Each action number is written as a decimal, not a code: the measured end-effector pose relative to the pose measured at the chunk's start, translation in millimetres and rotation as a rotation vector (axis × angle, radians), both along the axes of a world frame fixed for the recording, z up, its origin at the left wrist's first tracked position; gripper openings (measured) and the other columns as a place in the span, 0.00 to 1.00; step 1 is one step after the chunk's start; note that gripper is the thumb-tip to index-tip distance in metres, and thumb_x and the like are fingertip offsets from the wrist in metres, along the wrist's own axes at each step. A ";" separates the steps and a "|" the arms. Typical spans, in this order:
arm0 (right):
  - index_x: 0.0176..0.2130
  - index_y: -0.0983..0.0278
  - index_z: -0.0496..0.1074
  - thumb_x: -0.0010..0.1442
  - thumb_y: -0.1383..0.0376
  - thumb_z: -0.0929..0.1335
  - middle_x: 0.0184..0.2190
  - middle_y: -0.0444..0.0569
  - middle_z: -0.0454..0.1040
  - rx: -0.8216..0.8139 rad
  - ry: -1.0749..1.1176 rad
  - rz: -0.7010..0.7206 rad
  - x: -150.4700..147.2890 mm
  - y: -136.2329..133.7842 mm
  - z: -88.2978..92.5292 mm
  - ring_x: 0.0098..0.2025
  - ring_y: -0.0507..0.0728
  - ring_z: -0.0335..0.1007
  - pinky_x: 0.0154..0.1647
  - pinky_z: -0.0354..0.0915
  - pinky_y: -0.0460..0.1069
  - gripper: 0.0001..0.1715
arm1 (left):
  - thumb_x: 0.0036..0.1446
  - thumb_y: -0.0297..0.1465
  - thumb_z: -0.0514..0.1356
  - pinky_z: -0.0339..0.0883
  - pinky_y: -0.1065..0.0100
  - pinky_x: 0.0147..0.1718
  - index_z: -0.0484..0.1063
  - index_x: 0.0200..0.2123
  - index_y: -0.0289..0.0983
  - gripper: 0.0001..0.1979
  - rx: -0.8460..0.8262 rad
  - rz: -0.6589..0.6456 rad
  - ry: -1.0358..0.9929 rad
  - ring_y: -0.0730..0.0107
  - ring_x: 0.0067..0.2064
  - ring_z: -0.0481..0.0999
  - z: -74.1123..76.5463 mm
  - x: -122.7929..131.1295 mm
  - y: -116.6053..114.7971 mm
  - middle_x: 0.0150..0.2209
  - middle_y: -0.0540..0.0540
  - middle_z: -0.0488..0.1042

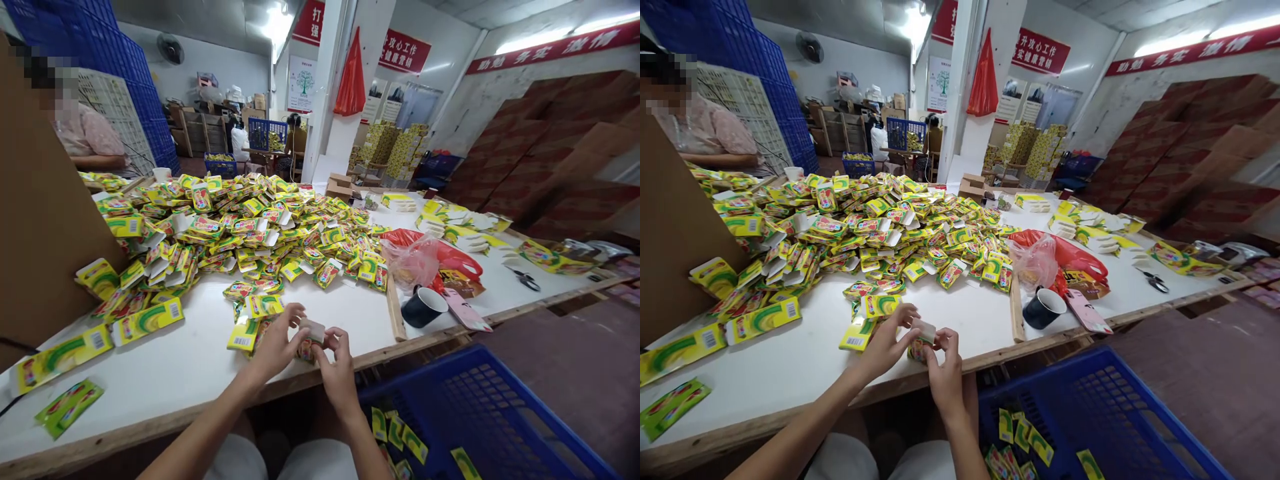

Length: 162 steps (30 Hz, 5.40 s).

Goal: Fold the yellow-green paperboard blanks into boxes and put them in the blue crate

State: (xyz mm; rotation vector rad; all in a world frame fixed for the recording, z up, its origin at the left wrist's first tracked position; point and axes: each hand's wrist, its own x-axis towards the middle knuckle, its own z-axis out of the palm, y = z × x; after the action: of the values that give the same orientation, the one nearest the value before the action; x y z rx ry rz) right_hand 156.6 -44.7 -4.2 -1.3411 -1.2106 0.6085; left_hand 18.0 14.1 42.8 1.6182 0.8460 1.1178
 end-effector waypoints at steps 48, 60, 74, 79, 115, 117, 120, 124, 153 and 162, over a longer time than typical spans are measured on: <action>0.37 0.63 0.74 0.60 0.65 0.65 0.33 0.47 0.77 0.000 -0.226 0.207 10.6 32.9 19.4 0.35 0.55 0.72 0.38 0.66 0.48 0.08 | 0.54 0.28 0.56 0.65 0.70 0.33 0.74 0.38 0.37 0.10 -0.038 0.248 0.154 0.70 0.30 0.71 -22.3 9.2 -12.2 0.33 0.48 0.76; 0.35 0.62 0.75 0.60 0.64 0.65 0.29 0.45 0.77 -0.074 -0.311 0.315 19.7 47.3 33.3 0.32 0.55 0.72 0.36 0.64 0.47 0.08 | 0.56 0.32 0.56 0.66 0.72 0.31 0.73 0.36 0.36 0.08 -0.118 0.223 0.077 0.71 0.30 0.73 -22.1 9.8 -8.1 0.31 0.48 0.77; 0.29 0.63 0.72 0.59 0.67 0.64 0.24 0.42 0.72 -0.137 -0.247 0.466 22.5 56.1 40.8 0.28 0.51 0.67 0.32 0.62 0.46 0.09 | 0.57 0.35 0.58 0.67 0.69 0.37 0.73 0.45 0.39 0.14 -0.077 0.179 0.093 0.69 0.35 0.74 -40.2 -5.2 -12.8 0.39 0.46 0.76; 0.31 0.63 0.73 0.59 0.68 0.65 0.26 0.43 0.74 -0.117 -0.194 0.485 23.9 50.6 36.0 0.31 0.53 0.68 0.36 0.63 0.47 0.07 | 0.57 0.35 0.59 0.68 0.68 0.38 0.74 0.44 0.38 0.13 -0.075 0.162 0.076 0.66 0.39 0.74 -44.1 -6.7 -12.7 0.41 0.44 0.76; 0.42 0.62 0.68 0.59 0.65 0.65 0.38 0.49 0.73 -0.038 0.111 0.232 -2.0 26.7 -7.1 0.38 0.54 0.71 0.40 0.66 0.48 0.09 | 0.58 0.32 0.55 0.65 0.71 0.32 0.67 0.29 0.37 0.07 0.016 0.274 0.171 0.71 0.30 0.71 -27.5 3.9 -6.1 0.27 0.51 0.71; 0.43 0.62 0.68 0.59 0.64 0.65 0.38 0.49 0.73 -0.034 0.103 0.227 -1.8 26.6 -7.6 0.39 0.55 0.70 0.40 0.66 0.48 0.10 | 0.58 0.33 0.55 0.66 0.69 0.35 0.69 0.32 0.37 0.06 0.012 0.235 0.154 0.69 0.33 0.73 -30.6 1.4 -6.7 0.30 0.49 0.73; 0.43 0.62 0.69 0.60 0.63 0.65 0.39 0.49 0.73 -0.024 0.092 0.210 -1.2 26.8 -6.9 0.40 0.55 0.70 0.41 0.66 0.49 0.10 | 0.58 0.33 0.56 0.68 0.67 0.39 0.71 0.36 0.38 0.07 -0.002 0.194 0.114 0.66 0.38 0.74 -35.6 -3.7 -9.2 0.36 0.46 0.75; 0.39 0.63 0.71 0.61 0.62 0.63 0.36 0.49 0.74 -0.024 0.078 0.221 -0.5 28.9 -1.2 0.38 0.55 0.70 0.41 0.66 0.49 0.09 | 0.57 0.33 0.57 0.69 0.66 0.39 0.72 0.40 0.38 0.08 0.040 0.173 0.127 0.65 0.39 0.74 -38.8 -7.2 -12.2 0.37 0.46 0.75; 0.38 0.61 0.75 0.58 0.68 0.65 0.37 0.48 0.76 -0.068 -0.041 0.400 18.1 29.5 17.6 0.41 0.57 0.72 0.43 0.67 0.51 0.10 | 0.56 0.31 0.58 0.72 0.65 0.41 0.72 0.35 0.37 0.05 -0.024 0.181 -0.018 0.66 0.39 0.77 -47.5 -5.8 -18.6 0.35 0.46 0.76; 0.37 0.62 0.73 0.57 0.68 0.65 0.35 0.48 0.76 -0.024 0.040 0.189 -6.1 14.3 8.1 0.38 0.56 0.72 0.41 0.67 0.49 0.08 | 0.59 0.29 0.55 0.72 0.64 0.42 0.68 0.43 0.38 0.09 0.021 0.134 0.078 0.65 0.42 0.77 -44.1 0.5 -27.9 0.42 0.43 0.75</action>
State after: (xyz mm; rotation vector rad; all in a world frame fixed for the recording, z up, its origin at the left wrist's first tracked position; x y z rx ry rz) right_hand 150.5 -30.3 3.8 -1.2364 -1.3100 0.7827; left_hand 18.5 -13.8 -1.2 1.6508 1.0091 1.1653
